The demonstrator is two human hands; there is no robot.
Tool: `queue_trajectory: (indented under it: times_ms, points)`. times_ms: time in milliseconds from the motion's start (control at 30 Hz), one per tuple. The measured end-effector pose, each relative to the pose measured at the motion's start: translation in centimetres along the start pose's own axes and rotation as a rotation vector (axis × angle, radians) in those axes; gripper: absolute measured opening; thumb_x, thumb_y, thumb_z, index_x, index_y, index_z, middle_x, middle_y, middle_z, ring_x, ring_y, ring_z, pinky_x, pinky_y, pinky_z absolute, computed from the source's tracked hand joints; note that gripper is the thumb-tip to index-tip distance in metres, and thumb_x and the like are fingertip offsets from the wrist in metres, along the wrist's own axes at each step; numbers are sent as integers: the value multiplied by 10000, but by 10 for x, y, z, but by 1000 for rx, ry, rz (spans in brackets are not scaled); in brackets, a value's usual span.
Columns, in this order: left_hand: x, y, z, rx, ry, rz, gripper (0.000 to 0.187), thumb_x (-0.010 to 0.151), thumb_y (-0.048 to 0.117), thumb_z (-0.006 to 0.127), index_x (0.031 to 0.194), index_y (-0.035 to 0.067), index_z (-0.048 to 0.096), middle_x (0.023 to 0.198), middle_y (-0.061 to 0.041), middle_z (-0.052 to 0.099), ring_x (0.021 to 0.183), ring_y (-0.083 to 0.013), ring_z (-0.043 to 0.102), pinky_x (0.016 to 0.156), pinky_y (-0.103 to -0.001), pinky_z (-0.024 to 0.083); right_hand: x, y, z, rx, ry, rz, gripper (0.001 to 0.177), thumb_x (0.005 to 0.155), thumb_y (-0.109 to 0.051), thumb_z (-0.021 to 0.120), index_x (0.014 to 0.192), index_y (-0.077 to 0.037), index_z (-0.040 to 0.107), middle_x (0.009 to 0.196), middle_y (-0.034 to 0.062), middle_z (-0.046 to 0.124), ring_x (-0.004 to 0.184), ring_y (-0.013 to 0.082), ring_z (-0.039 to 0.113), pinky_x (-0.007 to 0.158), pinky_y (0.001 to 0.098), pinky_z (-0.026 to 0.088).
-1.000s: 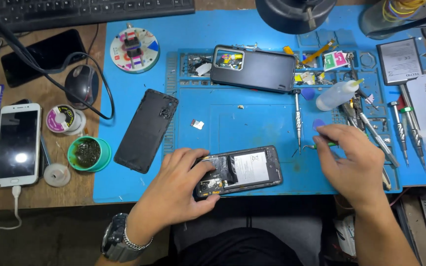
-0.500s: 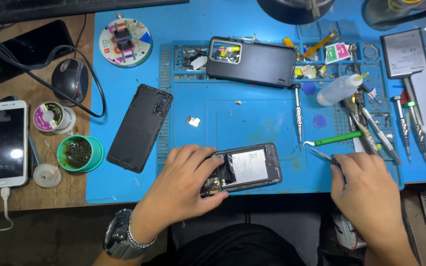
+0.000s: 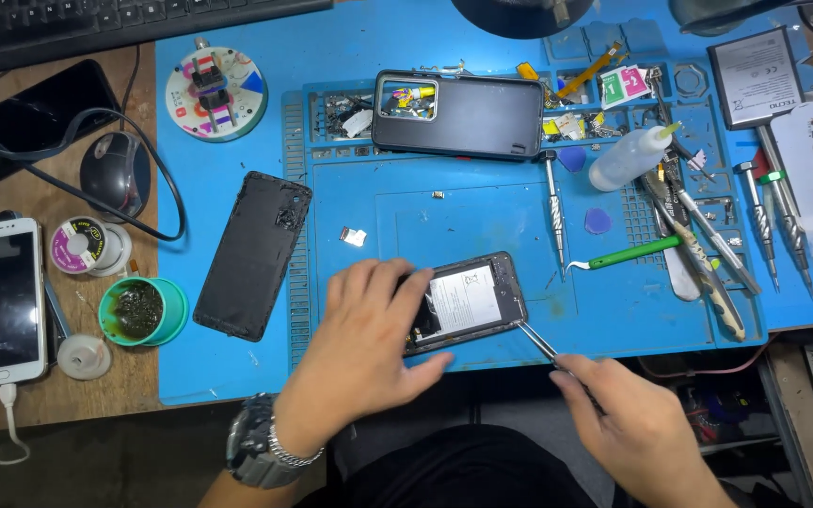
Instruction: Using a thin metal prying tool to detach and remove internal components from a disassembled smartphone on a repair mat.
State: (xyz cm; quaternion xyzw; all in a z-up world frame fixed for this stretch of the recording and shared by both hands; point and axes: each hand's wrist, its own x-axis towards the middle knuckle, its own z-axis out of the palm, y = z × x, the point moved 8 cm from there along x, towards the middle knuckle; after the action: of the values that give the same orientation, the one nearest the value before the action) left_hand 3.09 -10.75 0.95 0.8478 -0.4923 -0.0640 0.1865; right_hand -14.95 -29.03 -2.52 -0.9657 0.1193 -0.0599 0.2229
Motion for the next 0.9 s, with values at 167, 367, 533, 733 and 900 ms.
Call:
queue_trajectory:
  times_ms: [167,367,533,733,900]
  points:
    - [25,14,16,19,16,4,986,776,677,796,1423,4,477,1302,-183,538,1154,-376,489,919,-506,412,9,-15,-11,63,-14,-75,383,905,-175,705,1285,-133,686,915,-16,750,752,127,719,649,297,577]
    - [31,21,15,-26,-45,150,865,787,577,809,1378,17,518,1256,-145,533,1091,-345,486,912,-508,389,16,-14,-27,98,-76,-73,300,903,-127,677,1195,-153,741,1005,-4,784,862,151,749,756,292,569]
    - [18,20,5,-50,-33,165,889,775,540,829,1424,34,489,1384,-137,519,1193,-348,476,999,-531,352,19,-11,-27,109,-127,-84,292,906,-126,664,1183,-152,749,1011,10,782,879,173,742,778,308,565]
    - [-11,-20,-5,-8,-39,-58,1043,707,615,892,1459,46,446,1411,-176,472,1272,-409,428,1023,-566,356,20,-4,-22,65,-182,-152,296,893,-135,675,1179,-179,733,995,-31,775,850,157,718,717,307,585]
    - [-22,-33,-3,-146,53,-80,965,767,572,856,1458,31,457,1403,-155,479,1261,-373,448,1019,-535,386,17,7,-16,-60,-266,-131,338,892,-172,671,1221,-234,712,1001,-39,755,863,167,711,603,344,590]
